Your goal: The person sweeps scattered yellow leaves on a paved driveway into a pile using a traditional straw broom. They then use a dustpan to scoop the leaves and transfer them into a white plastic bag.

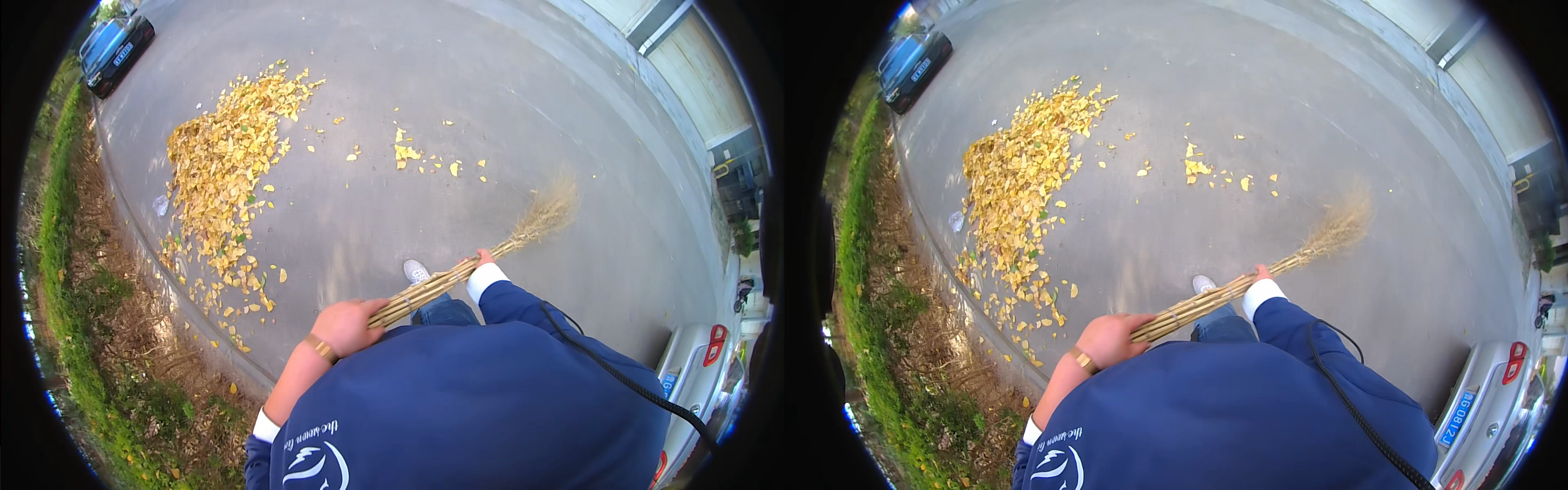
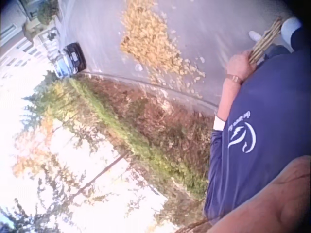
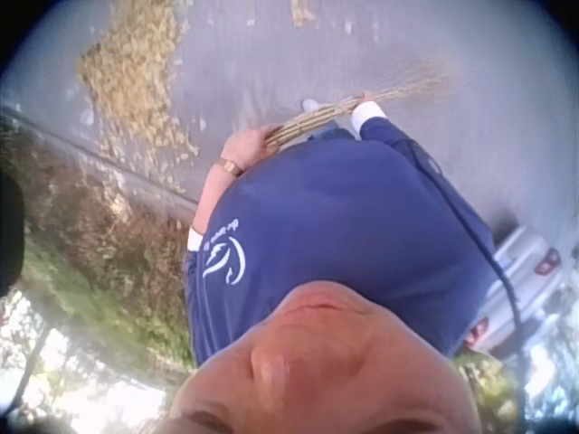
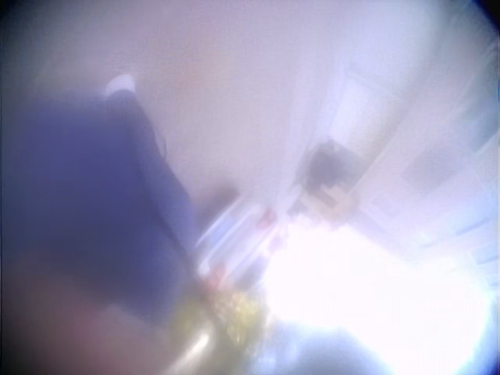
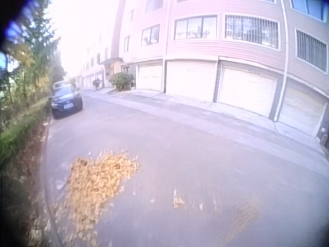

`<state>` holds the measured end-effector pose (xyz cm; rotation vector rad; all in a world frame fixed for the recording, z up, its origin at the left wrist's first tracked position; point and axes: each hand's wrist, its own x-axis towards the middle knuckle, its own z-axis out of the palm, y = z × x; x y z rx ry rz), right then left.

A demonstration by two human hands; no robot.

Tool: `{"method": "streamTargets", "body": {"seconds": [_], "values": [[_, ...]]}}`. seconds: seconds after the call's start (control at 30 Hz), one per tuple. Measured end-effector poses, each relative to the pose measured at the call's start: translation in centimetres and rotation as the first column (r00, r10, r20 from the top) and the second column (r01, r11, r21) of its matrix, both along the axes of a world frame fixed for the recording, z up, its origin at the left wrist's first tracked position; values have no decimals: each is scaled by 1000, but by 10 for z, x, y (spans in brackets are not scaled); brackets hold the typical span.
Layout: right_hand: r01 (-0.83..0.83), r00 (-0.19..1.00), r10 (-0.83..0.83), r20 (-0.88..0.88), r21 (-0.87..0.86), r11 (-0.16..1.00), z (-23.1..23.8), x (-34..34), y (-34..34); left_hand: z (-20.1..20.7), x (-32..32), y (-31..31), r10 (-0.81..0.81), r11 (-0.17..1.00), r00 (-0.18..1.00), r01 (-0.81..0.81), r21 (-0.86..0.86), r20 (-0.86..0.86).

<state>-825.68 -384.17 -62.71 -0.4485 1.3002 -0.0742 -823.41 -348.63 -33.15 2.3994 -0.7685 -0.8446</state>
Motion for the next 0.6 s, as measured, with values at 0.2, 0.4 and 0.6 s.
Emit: {"method": "streamTargets", "body": {"seconds": [0.2,0.4,0.6], "values": [[-93,974,115,-195,118,989,-32,91,-25,12,83,-60,48,994,998,-45,100,-31],[-919,391,909,-146,-11,394,-17,189,152,84,50,2,544,777,829,-556,295,131],[-897,-200,963,-179,-362,-253,51,277,318,100,15,25,758,479,538,-843,244,369]]}}
